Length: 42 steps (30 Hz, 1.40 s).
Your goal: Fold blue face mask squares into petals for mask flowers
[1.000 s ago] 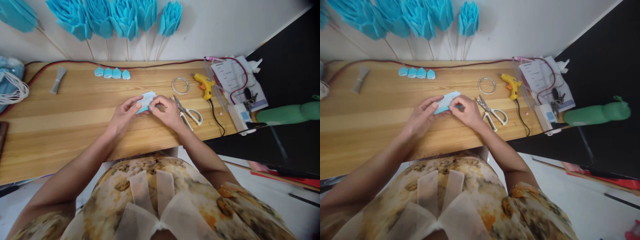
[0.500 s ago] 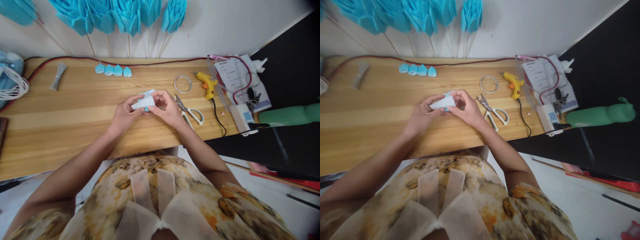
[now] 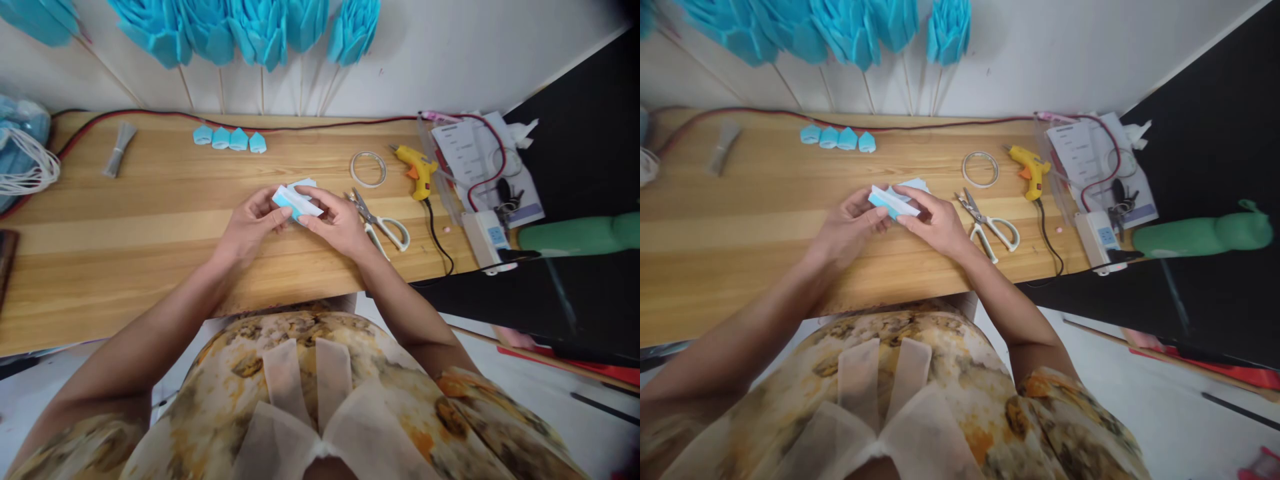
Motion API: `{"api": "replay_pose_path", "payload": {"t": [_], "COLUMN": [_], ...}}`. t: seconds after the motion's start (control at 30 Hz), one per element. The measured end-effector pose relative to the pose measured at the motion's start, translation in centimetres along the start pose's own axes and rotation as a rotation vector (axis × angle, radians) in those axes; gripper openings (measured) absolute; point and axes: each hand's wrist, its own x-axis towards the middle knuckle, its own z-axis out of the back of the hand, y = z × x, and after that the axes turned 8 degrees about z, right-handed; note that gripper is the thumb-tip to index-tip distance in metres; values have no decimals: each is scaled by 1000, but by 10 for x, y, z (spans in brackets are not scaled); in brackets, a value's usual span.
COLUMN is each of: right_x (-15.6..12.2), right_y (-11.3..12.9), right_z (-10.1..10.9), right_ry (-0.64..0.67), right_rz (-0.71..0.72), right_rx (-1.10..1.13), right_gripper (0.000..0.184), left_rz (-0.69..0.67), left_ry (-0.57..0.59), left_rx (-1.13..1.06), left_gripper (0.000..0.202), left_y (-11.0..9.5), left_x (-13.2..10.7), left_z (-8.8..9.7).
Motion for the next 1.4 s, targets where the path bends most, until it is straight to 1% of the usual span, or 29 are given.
{"api": "replay_pose_path", "payload": {"t": [0.03,0.07,0.17,0.3,0.5,0.6,0.73,0.83,0.93,1.03,1.13,1.2,1.27,1.33,1.4], "right_x": [0,0,0,1,1,0,0,1,0,-1,-1,-1,-2,-1,-1], "right_y": [0,0,1,3,1,1,4,5,7,8,8,5,3,0,0], "right_z": [0,1,1,1,-1,-1,0,0,0,0,-2,-2,0,3,8], "right_ry": [-10,-15,-9,-9,-43,-51,-10,18,27,20,25,29,-8,-68,-75], "right_rz": [-1,-2,-1,14,-9,-19,-27,6,7,4,14,23,48,122,241], "right_rx": [-2,-5,-11,-6,107,130,125,86,32,-1,-25,-43,-77,-139,-228], "right_gripper": [49,48,47,45,36,37,41,46,47,48,50,50,49,48,48], "left_rz": [26,46,62,64,54,55,44,31,10,9,35,60,91,120,144], "left_ry": [4,3,-28,-53,-46,-45,-53,-61,-69,-23,21,11,-10,-29,-44], "left_rx": [21,48,106,112,82,85,120,156,170,138,52,-27,-104,-152,-171], "left_gripper": [27,26,31,30,30,29,27,27,27,29,30,29,26,23,22], "left_y": [-1,-1,-3,-5,-6,-7,-7,-8,-7,-5,-3,-2,-4,-6,-9], "left_x": [-1,-2,-4,-5,-6,-6,-6,-7,-8,-9,-8,-8,-6,-5,-5], "left_z": [-1,-1,-2,-3,-4,-4,-4,-5,-6,-7,-7,-7,-6,-5,-5]}}
